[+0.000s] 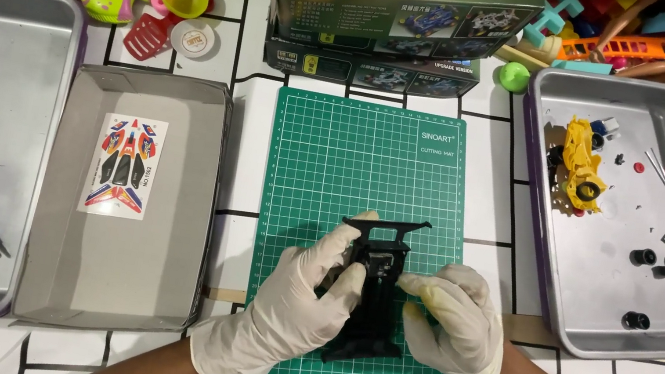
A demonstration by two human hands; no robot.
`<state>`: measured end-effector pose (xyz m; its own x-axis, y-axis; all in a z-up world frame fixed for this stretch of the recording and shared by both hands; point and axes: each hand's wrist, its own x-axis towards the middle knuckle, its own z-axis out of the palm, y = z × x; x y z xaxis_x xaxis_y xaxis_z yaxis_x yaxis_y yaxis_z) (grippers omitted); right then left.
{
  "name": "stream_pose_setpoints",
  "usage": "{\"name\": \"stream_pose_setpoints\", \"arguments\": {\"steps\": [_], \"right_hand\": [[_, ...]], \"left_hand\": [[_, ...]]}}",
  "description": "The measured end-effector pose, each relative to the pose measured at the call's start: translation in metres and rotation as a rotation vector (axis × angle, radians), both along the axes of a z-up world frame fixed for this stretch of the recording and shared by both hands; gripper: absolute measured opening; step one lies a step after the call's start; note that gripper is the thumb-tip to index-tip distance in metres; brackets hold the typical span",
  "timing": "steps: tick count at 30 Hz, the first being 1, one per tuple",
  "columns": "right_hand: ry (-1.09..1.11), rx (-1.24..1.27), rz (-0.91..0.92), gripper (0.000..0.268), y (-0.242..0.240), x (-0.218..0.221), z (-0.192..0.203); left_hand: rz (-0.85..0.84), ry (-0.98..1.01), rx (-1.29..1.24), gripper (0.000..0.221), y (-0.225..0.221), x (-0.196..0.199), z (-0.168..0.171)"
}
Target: Unboxing and assembling a mini 4WD model car kit, focusing on the chassis and internal components.
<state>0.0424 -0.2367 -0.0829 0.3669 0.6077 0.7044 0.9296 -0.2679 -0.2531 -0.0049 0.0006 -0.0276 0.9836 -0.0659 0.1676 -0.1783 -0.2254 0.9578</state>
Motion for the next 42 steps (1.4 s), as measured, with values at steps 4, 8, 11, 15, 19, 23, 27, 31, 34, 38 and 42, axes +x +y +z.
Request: {"name": "stream_pose_setpoints", "arguments": {"steps": [4, 8, 11, 15, 19, 23, 27, 31, 34, 38, 42], "right_hand": [[-0.085, -0.079, -0.067, 0.028, 0.026, 0.001, 0.035], [-0.052, -0.131, -0.061, 0.031, 0.022, 0.001, 0.024], [-0.032, 0.025, -0.041, 0.040, 0.012, 0.001, 0.016], [0.147, 0.064, -0.047, 0.060, 0.011, 0.004, 0.021], [0.193, 0.144, -0.060, 0.057, 0.007, 0.003, 0.026], [0.044, 0.250, -0.125, 0.059, -0.008, 0.030, 0.051], [-0.012, 0.210, -0.319, 0.052, -0.040, 0.059, 0.104], [0.663, 0.401, -0.725, 0.016, -0.084, 0.068, 0.163], [0.965, 0.070, -1.138, 0.014, -0.114, 0.076, 0.197], [0.981, -0.492, -1.446, 0.032, -0.210, 0.109, 0.139], [1.115, -0.620, -1.299, 0.035, -0.241, 0.123, 0.107]], "left_hand": [[0.010, -0.103, 0.003, 0.041, -0.001, -0.001, 0.003], [0.012, -0.012, -0.041, 0.045, -0.001, 0.000, 0.004], [-0.028, 0.164, -0.085, 0.047, -0.001, 0.002, 0.001], [0.060, 0.171, -0.114, 0.033, -0.004, 0.004, -0.004], [0.049, 0.109, -0.137, 0.039, -0.005, 0.005, 0.000], [0.011, 0.187, -0.147, 0.048, -0.004, 0.004, 0.000], [-0.004, 0.234, -0.137, 0.056, -0.004, 0.005, 0.006], [0.035, 0.361, -0.141, 0.060, -0.006, 0.006, 0.010], [0.003, 0.277, -0.211, 0.057, -0.007, 0.006, 0.005], [0.040, 0.303, -0.095, 0.060, -0.006, 0.007, -0.009], [0.092, 0.489, -0.085, 0.060, -0.009, 0.011, 0.001]]}}
